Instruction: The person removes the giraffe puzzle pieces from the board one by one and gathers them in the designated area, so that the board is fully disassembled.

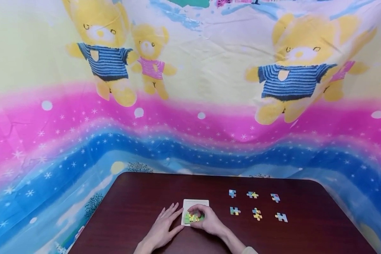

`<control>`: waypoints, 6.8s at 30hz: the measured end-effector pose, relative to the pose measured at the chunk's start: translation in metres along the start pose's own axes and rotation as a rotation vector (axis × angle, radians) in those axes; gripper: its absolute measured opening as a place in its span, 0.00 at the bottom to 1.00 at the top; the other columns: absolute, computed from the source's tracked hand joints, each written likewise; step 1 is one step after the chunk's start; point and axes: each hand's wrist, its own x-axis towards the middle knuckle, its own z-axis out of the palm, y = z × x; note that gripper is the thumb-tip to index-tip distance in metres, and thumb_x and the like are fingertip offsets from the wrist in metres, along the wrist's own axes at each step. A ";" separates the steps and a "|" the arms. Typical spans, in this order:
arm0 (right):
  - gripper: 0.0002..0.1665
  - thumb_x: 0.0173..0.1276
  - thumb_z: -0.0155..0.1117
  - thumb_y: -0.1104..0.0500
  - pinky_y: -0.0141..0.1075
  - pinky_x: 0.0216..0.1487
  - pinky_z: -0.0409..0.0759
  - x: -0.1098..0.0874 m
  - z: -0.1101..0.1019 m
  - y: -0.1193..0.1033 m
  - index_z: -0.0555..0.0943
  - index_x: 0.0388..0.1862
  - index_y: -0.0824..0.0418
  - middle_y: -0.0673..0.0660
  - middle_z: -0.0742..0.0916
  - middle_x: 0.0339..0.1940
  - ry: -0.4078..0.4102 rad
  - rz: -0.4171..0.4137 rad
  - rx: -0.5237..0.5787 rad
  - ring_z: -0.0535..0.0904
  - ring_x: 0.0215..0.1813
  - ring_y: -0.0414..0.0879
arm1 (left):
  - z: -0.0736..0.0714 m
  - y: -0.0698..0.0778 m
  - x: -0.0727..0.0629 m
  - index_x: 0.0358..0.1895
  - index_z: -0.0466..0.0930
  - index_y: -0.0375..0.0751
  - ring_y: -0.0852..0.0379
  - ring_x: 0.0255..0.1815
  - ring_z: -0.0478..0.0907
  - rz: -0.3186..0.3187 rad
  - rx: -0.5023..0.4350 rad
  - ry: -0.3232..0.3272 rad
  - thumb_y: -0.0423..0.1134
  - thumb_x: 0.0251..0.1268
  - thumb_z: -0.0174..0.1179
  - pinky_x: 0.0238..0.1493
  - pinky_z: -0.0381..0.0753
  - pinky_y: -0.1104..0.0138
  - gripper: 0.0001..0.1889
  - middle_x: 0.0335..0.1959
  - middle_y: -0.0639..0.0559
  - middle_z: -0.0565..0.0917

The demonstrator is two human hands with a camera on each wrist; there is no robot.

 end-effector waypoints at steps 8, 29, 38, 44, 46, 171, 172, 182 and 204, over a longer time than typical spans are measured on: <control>0.22 0.60 0.84 0.68 0.28 0.42 0.78 0.001 0.003 0.001 0.90 0.54 0.63 0.62 0.92 0.46 0.003 0.001 -0.014 0.79 0.40 0.36 | 0.004 -0.004 0.000 0.78 0.79 0.47 0.32 0.83 0.72 0.007 -0.011 0.022 0.60 0.82 0.61 0.84 0.67 0.38 0.32 0.81 0.37 0.76; 0.24 0.60 0.85 0.67 0.31 0.40 0.79 0.002 -0.002 -0.003 0.88 0.55 0.65 0.67 0.89 0.43 0.067 -0.026 0.009 0.80 0.38 0.48 | 0.002 -0.002 0.000 0.77 0.79 0.45 0.33 0.82 0.73 0.006 0.001 0.021 0.57 0.80 0.63 0.80 0.69 0.33 0.31 0.81 0.37 0.77; 0.26 0.67 0.81 0.66 0.27 0.35 0.78 -0.012 -0.033 -0.015 0.85 0.62 0.67 0.71 0.85 0.48 0.041 0.032 0.068 0.77 0.35 0.36 | 0.005 -0.008 0.000 0.80 0.76 0.50 0.36 0.85 0.69 -0.032 -0.004 -0.029 0.61 0.82 0.61 0.86 0.65 0.40 0.32 0.84 0.40 0.74; 0.25 0.69 0.79 0.65 0.30 0.36 0.80 -0.045 -0.059 -0.012 0.83 0.63 0.69 0.70 0.84 0.47 0.027 0.028 0.088 0.80 0.39 0.42 | 0.013 -0.013 -0.002 0.81 0.76 0.51 0.36 0.84 0.71 0.010 0.010 0.013 0.63 0.83 0.57 0.87 0.64 0.46 0.32 0.82 0.39 0.75; 0.25 0.69 0.79 0.65 0.31 0.37 0.82 -0.055 -0.066 -0.011 0.83 0.62 0.69 0.68 0.85 0.47 0.021 0.027 0.082 0.81 0.41 0.45 | 0.011 -0.011 -0.002 0.81 0.76 0.50 0.35 0.83 0.71 0.013 0.006 0.017 0.62 0.83 0.58 0.85 0.66 0.42 0.32 0.82 0.38 0.75; 0.17 0.65 0.84 0.65 0.26 0.33 0.75 -0.005 -0.015 -0.010 0.83 0.45 0.61 0.57 0.87 0.36 0.019 -0.004 -0.128 0.75 0.28 0.30 | 0.001 -0.002 -0.001 0.78 0.78 0.45 0.33 0.83 0.72 -0.007 0.018 0.000 0.57 0.81 0.63 0.81 0.69 0.33 0.31 0.81 0.37 0.76; 0.17 0.64 0.84 0.65 0.26 0.33 0.75 -0.005 -0.015 -0.010 0.84 0.45 0.61 0.56 0.87 0.36 0.027 -0.005 -0.126 0.75 0.28 0.30 | 0.003 -0.003 -0.001 0.78 0.79 0.46 0.33 0.82 0.73 0.001 0.026 0.011 0.58 0.82 0.62 0.81 0.69 0.35 0.31 0.81 0.37 0.76; 0.18 0.63 0.84 0.66 0.26 0.29 0.73 -0.010 -0.028 -0.016 0.82 0.46 0.62 0.55 0.83 0.31 0.080 0.062 -0.109 0.73 0.28 0.32 | 0.002 -0.004 0.000 0.79 0.77 0.46 0.35 0.84 0.71 -0.030 0.015 -0.022 0.58 0.81 0.63 0.82 0.68 0.33 0.32 0.82 0.38 0.75; 0.20 0.66 0.81 0.67 0.31 0.30 0.74 -0.092 -0.112 -0.017 0.79 0.50 0.65 0.55 0.84 0.41 0.129 0.121 -0.150 0.72 0.32 0.33 | 0.006 -0.006 -0.001 0.78 0.78 0.47 0.34 0.81 0.74 0.010 0.049 0.036 0.59 0.82 0.62 0.82 0.71 0.41 0.31 0.81 0.38 0.77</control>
